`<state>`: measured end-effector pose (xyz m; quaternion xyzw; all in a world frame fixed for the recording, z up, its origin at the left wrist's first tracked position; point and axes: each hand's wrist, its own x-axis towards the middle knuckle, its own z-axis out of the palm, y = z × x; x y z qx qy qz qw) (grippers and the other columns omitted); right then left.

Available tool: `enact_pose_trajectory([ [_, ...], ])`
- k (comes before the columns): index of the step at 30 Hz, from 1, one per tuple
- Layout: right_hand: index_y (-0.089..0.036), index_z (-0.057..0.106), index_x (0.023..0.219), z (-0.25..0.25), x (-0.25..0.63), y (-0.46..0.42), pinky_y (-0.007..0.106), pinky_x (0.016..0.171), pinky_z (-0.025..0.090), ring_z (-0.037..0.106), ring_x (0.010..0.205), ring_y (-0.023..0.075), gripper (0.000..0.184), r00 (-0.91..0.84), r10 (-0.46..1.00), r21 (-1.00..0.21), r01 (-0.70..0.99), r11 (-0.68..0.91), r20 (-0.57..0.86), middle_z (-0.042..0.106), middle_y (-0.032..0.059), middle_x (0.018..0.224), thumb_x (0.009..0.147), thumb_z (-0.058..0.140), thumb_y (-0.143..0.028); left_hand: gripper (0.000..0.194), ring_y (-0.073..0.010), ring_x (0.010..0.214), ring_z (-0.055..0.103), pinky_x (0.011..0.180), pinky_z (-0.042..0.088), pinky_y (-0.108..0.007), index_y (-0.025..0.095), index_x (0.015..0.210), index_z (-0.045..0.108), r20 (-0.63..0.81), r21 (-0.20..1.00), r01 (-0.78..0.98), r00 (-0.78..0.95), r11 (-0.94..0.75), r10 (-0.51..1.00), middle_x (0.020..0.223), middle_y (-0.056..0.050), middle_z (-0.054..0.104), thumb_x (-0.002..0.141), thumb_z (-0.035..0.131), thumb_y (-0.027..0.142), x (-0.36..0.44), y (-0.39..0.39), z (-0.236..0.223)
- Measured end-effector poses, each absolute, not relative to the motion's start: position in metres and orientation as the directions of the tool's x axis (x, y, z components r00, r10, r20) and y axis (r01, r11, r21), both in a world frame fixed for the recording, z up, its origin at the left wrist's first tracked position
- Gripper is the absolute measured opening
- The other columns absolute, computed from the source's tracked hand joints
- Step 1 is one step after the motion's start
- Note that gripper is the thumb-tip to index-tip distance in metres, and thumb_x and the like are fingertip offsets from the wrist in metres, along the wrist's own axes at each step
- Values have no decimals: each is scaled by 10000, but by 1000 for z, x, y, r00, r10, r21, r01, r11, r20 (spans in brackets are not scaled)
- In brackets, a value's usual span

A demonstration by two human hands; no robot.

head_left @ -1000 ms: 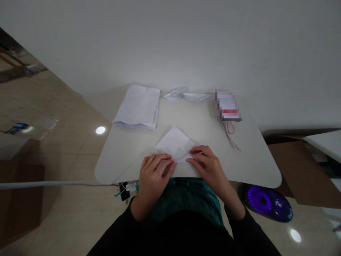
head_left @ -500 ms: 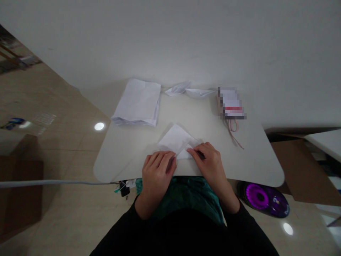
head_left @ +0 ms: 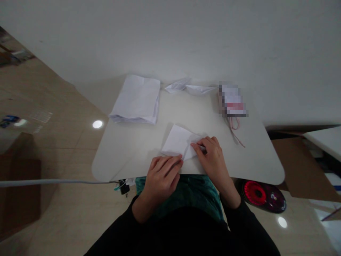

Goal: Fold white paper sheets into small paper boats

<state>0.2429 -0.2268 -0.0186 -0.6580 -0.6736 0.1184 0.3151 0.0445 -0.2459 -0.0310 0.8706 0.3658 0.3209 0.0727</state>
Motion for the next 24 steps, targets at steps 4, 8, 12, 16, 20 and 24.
enact_pose_trajectory([
  [4, -220, 558, 741, -20, 244, -226, 380, 704, 405, 483, 785, 236, 210, 94, 959, -590, 803, 86, 268, 603, 59, 763, 942, 548, -279, 317, -237, 1053, 628, 885, 463, -412, 179, 1149, 661, 479, 363, 584, 551, -726, 683, 1233, -76, 692, 862, 557, 93, 42, -246, -30],
  [8, -223, 585, 793, -21, 242, -225, 398, 745, 393, 478, 820, 241, 206, 75, 957, -574, 812, 104, 280, 617, 63, 807, 970, 496, -279, 339, -225, 1031, 634, 881, 462, -408, 181, 1173, 653, 463, 374, 573, 565, -729, 683, 1237, -76, 690, 868, 539, 88, 41, -246, -29],
  [12, -221, 595, 799, -20, 239, -223, 397, 737, 352, 483, 835, 246, 203, 97, 955, -547, 834, 75, 279, 640, 59, 820, 968, 505, -288, 349, -211, 982, 645, 850, 469, -395, 168, 1189, 640, 463, 372, 561, 578, -740, 672, 1234, -84, 691, 870, 528, 83, 42, -246, -28],
  [16, -215, 592, 802, -19, 238, -222, 394, 749, 347, 491, 850, 247, 180, 104, 959, -554, 830, 62, 263, 648, 58, 840, 959, 524, -269, 349, -211, 956, 645, 825, 484, -387, 142, 1184, 636, 485, 339, 555, 589, -759, 647, 1231, -95, 692, 856, 540, 74, 42, -246, -30],
  [20, -216, 589, 801, -18, 238, -219, 402, 758, 347, 484, 850, 247, 190, 88, 959, -560, 824, 83, 271, 645, 63, 847, 964, 504, -267, 355, -228, 1027, 630, 852, 507, -392, 145, 1190, 637, 466, 331, 544, 616, -771, 635, 1251, -100, 679, 859, 528, 83, 42, -246, -31],
  [24, -216, 592, 808, -20, 239, -216, 414, 777, 354, 476, 859, 250, 192, 65, 959, -564, 819, 107, 277, 640, 68, 844, 964, 492, -271, 341, -245, 1084, 604, 894, 523, -407, 139, 1182, 636, 436, 357, 537, 628, -764, 645, 1298, -100, 651, 862, 530, 84, 41, -245, -29],
])
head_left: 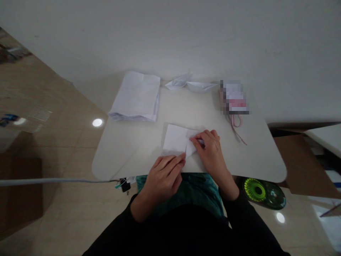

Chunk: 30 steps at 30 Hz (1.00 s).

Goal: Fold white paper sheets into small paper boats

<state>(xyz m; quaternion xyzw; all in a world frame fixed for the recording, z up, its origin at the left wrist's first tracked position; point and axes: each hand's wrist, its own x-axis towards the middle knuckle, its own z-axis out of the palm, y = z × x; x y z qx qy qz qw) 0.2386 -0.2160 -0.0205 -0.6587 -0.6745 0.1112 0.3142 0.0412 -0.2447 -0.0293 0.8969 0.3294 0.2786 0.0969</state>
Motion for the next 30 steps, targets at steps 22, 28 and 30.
enact_pose_trajectory([
  [22, -211, 582, 747, -21, 234, -208, 396, 773, 328, 492, 842, 244, 176, 114, 965, -566, 823, 41, 237, 640, 51, 808, 913, 577, -270, 441, -270, 1055, 529, 898, 488, -441, 104, 1315, 556, 371, 349, 531, 678, -772, 634, 1326, -116, 623, 874, 537, 104, 42, -238, -23],
  [28, -209, 589, 745, -22, 234, -208, 384, 774, 318, 494, 847, 241, 181, 123, 966, -555, 832, 24, 227, 644, 46, 815, 912, 570, -277, 436, -268, 1063, 526, 906, 504, -439, 93, 1306, 571, 376, 349, 520, 684, -779, 625, 1343, -121, 610, 871, 535, 101, 41, -237, -24],
  [30, -205, 592, 749, -22, 235, -208, 381, 774, 317, 497, 853, 241, 171, 125, 969, -550, 835, 14, 214, 646, 43, 820, 906, 586, -271, 430, -267, 1065, 523, 913, 503, -433, 66, 1299, 570, 369, 351, 516, 690, -781, 622, 1347, -126, 607, 871, 535, 95, 41, -237, -24],
])
